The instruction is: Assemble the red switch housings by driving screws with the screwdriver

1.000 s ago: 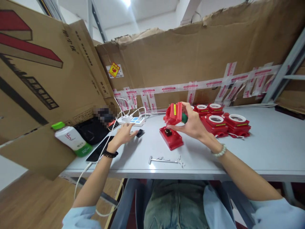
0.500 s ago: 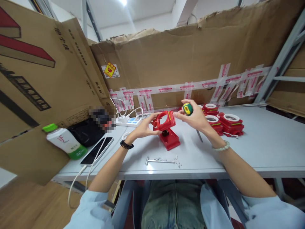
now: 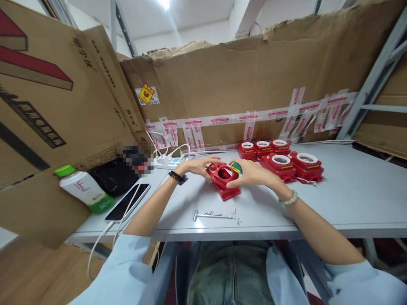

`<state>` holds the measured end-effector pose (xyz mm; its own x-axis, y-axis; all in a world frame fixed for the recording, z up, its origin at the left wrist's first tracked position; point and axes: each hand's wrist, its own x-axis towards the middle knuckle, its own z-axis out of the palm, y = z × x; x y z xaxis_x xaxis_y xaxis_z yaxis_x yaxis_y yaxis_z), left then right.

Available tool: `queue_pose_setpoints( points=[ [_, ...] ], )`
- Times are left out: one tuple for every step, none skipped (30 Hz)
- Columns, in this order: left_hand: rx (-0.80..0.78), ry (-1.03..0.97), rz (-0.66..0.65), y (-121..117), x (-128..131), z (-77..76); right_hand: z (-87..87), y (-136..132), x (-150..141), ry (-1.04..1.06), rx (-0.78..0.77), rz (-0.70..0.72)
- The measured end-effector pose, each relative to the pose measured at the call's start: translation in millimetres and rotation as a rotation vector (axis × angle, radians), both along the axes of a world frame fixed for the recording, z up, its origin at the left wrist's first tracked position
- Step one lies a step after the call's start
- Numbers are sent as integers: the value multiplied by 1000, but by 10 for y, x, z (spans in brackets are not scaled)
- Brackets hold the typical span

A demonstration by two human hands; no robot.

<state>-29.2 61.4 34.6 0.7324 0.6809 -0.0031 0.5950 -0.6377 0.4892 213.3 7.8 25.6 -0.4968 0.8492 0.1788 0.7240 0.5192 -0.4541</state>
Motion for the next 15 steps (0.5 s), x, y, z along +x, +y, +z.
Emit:
queue_pose_setpoints(
  points=[
    [18,-5,15,6,-19,2,-8,4,-6,-17,10,-12],
    [38,-21,27,5,-36,1,-12,6,-11,-22,23,-29],
    [57,-43,41,-1,-52,-6,-13,5,-16,-22,31,-42],
    [67,-65,57,-11,-65,-17,-12,3,-21,-20,33,-47],
    [66,-88,76,-22,-75,-33,-11,-1,-26,-15,32,-48],
    [55,-107,94,-32,-82,-52,-10,-6,-31,-9,31,-43],
    [39,-122,109,-40,-87,-75,-10,-9,-35,-6,32,-40],
    [24,-135,118,-44,-91,-98,-12,-10,-38,-3,31,-41],
    [15,-149,120,-45,-92,-122,-17,-8,-40,4,33,-44],
    [12,-162,114,-42,-94,-145,-23,-3,-42,11,35,-48],
    [17,-176,107,-35,-95,-166,-32,5,-44,20,38,-50],
    [25,-194,105,-26,-96,-186,-40,16,-47,31,43,-51],
    [37,-217,109,-14,-97,-202,-48,28,-51,52,53,-52],
    [52,-243,117,-1,-98,-217,-53,39,-57,87,69,-47],
    [74,-270,129,12,-98,-228,-55,48,-66,139,85,-34]
  ],
)
